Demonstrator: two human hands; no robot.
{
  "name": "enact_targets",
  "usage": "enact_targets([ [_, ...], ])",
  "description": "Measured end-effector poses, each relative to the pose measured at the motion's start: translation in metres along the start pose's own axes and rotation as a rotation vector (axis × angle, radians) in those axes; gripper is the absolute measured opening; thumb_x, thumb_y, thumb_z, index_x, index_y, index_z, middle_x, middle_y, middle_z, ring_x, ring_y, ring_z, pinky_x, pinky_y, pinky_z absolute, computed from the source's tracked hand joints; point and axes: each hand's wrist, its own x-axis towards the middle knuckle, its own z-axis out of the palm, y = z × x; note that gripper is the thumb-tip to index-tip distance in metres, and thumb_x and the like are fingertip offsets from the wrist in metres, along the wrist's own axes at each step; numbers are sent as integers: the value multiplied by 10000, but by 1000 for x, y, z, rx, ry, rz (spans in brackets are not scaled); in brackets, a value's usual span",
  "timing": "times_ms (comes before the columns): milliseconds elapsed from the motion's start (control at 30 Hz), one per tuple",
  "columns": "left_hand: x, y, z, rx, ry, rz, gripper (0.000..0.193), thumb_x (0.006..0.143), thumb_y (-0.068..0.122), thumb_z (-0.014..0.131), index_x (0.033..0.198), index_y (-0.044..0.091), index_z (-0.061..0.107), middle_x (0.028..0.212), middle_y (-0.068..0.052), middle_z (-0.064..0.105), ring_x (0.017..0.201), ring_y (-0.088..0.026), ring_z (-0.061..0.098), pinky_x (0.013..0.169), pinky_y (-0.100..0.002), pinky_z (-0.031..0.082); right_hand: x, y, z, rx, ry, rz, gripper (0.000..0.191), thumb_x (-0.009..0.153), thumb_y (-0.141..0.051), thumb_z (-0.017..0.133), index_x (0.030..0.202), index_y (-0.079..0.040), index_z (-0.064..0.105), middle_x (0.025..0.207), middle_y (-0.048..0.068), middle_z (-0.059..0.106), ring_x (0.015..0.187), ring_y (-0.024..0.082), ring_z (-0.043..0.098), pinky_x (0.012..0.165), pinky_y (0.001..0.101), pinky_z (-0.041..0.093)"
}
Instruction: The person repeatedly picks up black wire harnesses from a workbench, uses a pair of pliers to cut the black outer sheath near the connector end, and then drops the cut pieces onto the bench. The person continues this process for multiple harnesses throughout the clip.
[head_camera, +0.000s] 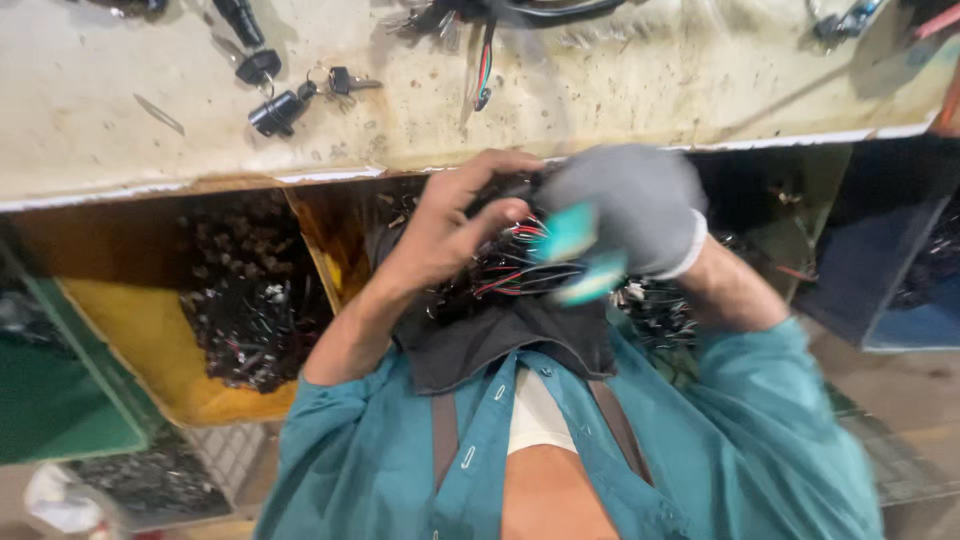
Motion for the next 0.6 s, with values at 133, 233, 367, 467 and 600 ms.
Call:
enact_targets([
  [133, 4, 4, 8, 213, 46, -34, 347, 1015, 216, 699, 1301, 35, 621, 1012, -100, 734, 883, -155, 732, 808, -302, 567, 16, -13, 20, 60, -21, 222, 84, 875, -73, 762, 899, -106, 689, 799, 113, 659, 731, 305, 667, 601, 386, 502],
  [233, 1, 1, 7, 186, 64, -115, 312, 1020, 198, 694, 1283, 34, 657, 968, -109, 715, 829, -185, 695, 787, -315, 553, -3, -15, 37, 285, 221, 320, 78, 931, -94, 745, 949, -94, 669, 847, 113, 661, 762, 288, 671, 647, 386, 519],
  [367, -3, -1, 4, 44, 42, 52, 309, 1050, 205, 685, 1296, 23, 640, 1107, -114, 732, 992, -216, 716, 917, -342, 567, -35, -26, 50, 556, 535, 581, 97, 931, -105, 755, 966, -89, 666, 865, 117, 663, 770, 291, 673, 652, 388, 522],
  [467, -1, 7, 9, 88, -13, 164, 316, 1058, 195, 681, 1329, 40, 630, 1184, -140, 730, 1099, -242, 736, 985, -359, 572, -21, -40, 48, 622, 440, 609, 113, 931, -114, 762, 979, -84, 664, 878, 121, 665, 776, 294, 674, 656, 389, 524],
  [600, 9, 29, 17, 248, -114, 2, 508, 981, 232, 749, 1420, 91, 536, 1091, -162, 751, 996, -306, 757, 843, -370, 592, 36, -31, 19, 479, 436, 562, 136, 932, -125, 772, 995, -78, 661, 895, 125, 667, 784, 298, 676, 660, 391, 527],
])
